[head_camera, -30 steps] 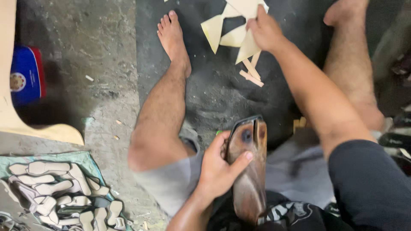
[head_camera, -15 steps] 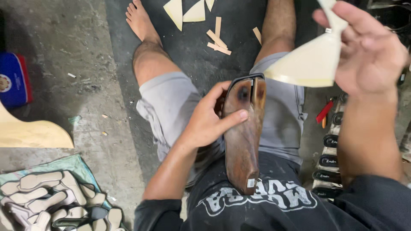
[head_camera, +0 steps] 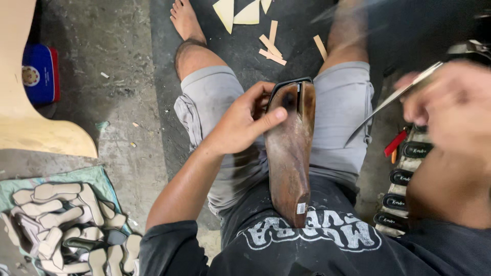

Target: The person assembles sandals by attaching black straps to a wooden shoe last. They insert pre-cut beige insole pieces, hammer the straps into place, and trim excess material. The finished sandals are placed on a nearby rack.

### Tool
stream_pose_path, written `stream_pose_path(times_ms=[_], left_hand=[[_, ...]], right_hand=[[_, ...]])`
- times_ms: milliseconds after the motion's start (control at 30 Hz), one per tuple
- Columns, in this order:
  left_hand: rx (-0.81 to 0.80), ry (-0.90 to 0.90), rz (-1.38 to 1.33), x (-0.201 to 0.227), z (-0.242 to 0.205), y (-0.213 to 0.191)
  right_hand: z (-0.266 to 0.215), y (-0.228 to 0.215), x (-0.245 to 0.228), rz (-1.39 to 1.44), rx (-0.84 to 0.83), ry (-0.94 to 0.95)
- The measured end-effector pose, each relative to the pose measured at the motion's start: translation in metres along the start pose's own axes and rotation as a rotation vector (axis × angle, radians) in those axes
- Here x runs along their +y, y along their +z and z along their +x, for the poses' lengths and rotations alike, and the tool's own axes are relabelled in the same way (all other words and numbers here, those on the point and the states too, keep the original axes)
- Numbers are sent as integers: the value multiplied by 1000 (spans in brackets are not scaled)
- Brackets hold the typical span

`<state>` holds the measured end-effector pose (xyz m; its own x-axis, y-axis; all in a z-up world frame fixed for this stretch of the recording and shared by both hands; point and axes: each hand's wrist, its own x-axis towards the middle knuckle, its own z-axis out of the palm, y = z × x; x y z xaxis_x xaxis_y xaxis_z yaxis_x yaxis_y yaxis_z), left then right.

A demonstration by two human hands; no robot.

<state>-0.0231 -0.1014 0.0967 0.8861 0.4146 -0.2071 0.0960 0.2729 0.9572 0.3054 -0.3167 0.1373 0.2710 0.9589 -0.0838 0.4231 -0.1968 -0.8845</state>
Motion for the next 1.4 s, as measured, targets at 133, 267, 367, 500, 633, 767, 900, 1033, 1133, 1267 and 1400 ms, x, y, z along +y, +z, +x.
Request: stream_pose_path(times_ms=[133, 267, 367, 500, 633, 767, 900, 1033, 1133, 1267, 1400], left_hand=[[-61, -207, -146, 3, 14, -11], [-165, -280, -368, 17, 22, -19], [-215, -178, -239, 25, 21, -19], [-248, -70, -113, 28, 20, -18], [-295, -62, -127, 29, 26, -17], [-230, -148, -112, 29, 25, -10], [-156, -72, -18, 30, 18, -3], [-109, -79, -44, 34, 9, -4], [-104, -104, -106, 30, 2, -3], [-95, -102, -191, 27, -4, -4], [-101, -98, -264, 23, -10, -7]], right_hand=[[29, 27, -62, -327, -383, -272], [70, 66, -86, -314, -522, -368], [77, 74, -85, -262, -481, -187], [76, 72, -74, -156, -437, -44], [82, 74, -59, -76, -468, 239], [79, 74, -45, -47, -439, 204], [67, 76, -35, -110, -365, 214], [42, 89, -25, 314, -226, 99], [19, 104, -10, 655, -165, 237], [3, 122, 1, 905, -23, 264], [-1, 127, 0, 972, 32, 281]])
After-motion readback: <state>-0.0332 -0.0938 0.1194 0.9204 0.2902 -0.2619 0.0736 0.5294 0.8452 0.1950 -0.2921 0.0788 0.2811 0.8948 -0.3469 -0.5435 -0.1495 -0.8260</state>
